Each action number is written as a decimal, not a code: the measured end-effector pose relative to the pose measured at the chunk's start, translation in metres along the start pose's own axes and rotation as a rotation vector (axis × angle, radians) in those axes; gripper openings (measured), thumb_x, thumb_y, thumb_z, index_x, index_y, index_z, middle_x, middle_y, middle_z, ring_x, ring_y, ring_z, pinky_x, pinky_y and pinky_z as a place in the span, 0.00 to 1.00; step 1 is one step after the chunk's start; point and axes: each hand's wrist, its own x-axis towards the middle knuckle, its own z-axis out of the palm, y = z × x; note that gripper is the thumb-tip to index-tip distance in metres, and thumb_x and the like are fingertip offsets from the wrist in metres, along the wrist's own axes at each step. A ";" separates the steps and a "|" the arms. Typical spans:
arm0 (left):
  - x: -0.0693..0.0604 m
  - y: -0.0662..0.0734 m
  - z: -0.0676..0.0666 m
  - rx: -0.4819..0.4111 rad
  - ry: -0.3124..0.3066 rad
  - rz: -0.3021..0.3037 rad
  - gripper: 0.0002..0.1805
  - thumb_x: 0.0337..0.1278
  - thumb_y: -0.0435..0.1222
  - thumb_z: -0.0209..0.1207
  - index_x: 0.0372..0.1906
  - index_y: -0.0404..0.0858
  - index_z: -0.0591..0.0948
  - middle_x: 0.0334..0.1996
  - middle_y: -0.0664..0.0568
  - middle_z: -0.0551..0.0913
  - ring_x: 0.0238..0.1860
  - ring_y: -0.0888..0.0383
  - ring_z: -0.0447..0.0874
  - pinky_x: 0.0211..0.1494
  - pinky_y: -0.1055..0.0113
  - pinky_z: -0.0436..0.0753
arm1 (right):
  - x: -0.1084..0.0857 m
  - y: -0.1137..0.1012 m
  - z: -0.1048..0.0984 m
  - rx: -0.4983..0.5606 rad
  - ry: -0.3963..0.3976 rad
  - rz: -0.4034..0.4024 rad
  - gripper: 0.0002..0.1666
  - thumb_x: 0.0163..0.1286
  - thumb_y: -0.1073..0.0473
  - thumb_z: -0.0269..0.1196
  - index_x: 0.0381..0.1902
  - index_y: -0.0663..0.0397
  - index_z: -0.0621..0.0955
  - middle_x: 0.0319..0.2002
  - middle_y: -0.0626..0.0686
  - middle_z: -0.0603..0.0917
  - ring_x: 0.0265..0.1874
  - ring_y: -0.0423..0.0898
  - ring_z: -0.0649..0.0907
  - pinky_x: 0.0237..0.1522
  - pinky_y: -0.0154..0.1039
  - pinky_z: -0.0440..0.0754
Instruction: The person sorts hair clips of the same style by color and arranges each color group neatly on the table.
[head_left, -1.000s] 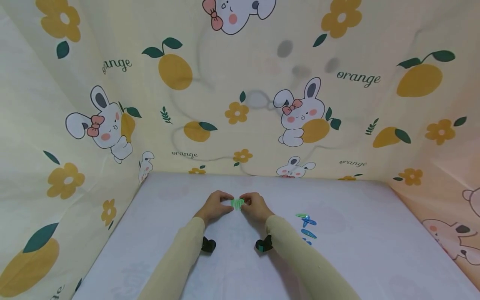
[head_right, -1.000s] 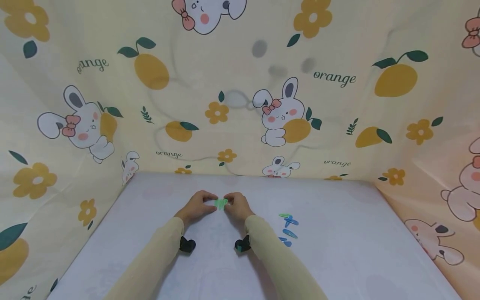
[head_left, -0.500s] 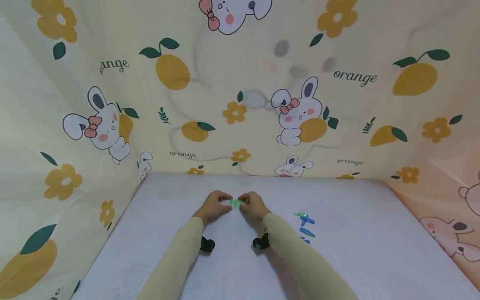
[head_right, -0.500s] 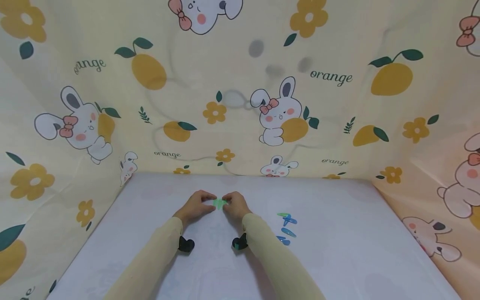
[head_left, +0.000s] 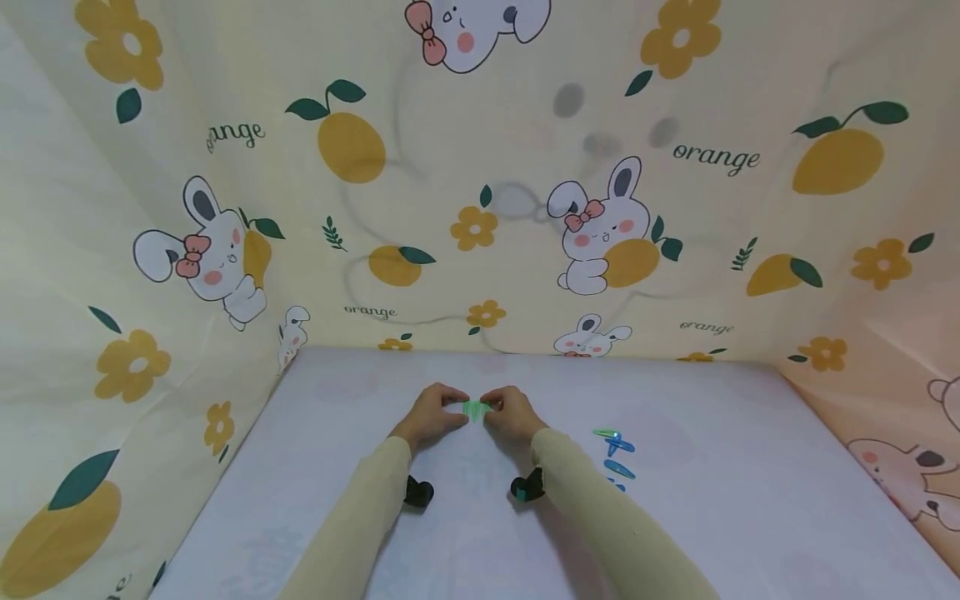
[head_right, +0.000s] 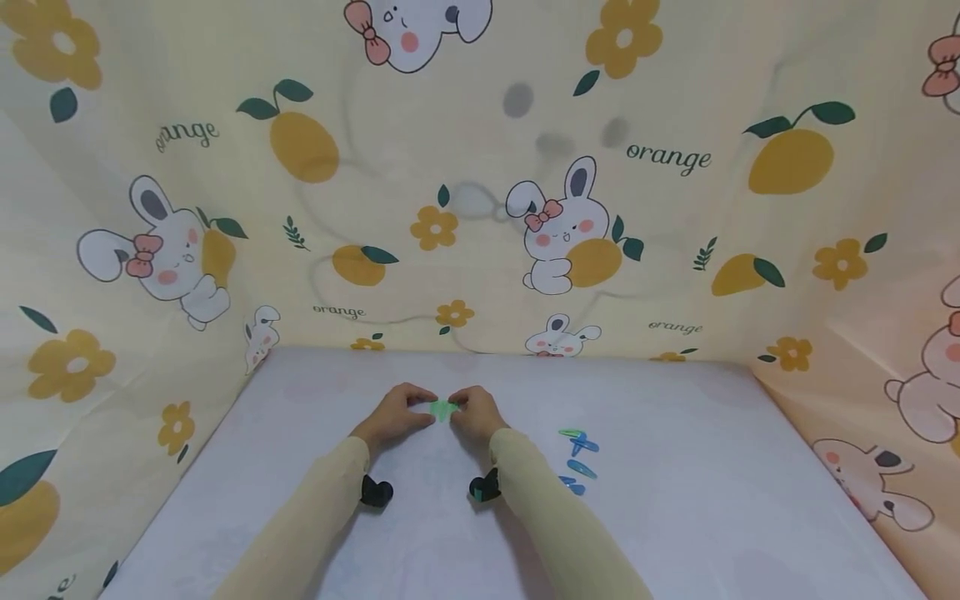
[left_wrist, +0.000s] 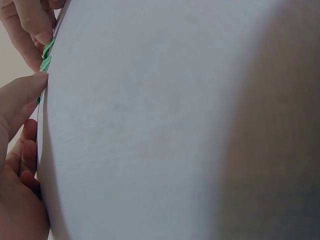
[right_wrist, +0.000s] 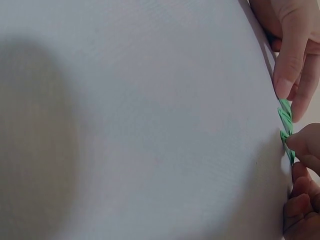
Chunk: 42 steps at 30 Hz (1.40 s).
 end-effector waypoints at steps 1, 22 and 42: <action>0.000 0.000 0.000 -0.001 -0.001 -0.003 0.18 0.57 0.36 0.70 0.54 0.46 0.84 0.60 0.47 0.77 0.66 0.46 0.72 0.73 0.46 0.69 | -0.001 0.000 -0.001 0.005 -0.001 0.004 0.21 0.66 0.67 0.63 0.57 0.58 0.83 0.53 0.56 0.83 0.45 0.49 0.76 0.49 0.44 0.76; -0.002 0.004 0.000 0.007 0.000 0.019 0.18 0.58 0.36 0.70 0.54 0.44 0.84 0.60 0.45 0.78 0.67 0.45 0.72 0.74 0.45 0.68 | -0.007 0.019 -0.011 0.183 0.000 -0.059 0.21 0.72 0.59 0.63 0.60 0.56 0.81 0.58 0.58 0.82 0.51 0.50 0.83 0.49 0.42 0.83; -0.003 0.004 0.002 0.008 0.008 -0.015 0.18 0.57 0.36 0.70 0.54 0.46 0.84 0.61 0.46 0.77 0.67 0.45 0.72 0.74 0.46 0.68 | -0.060 0.052 -0.082 0.108 0.032 -0.194 0.21 0.76 0.61 0.59 0.61 0.68 0.78 0.55 0.69 0.84 0.44 0.57 0.87 0.44 0.32 0.80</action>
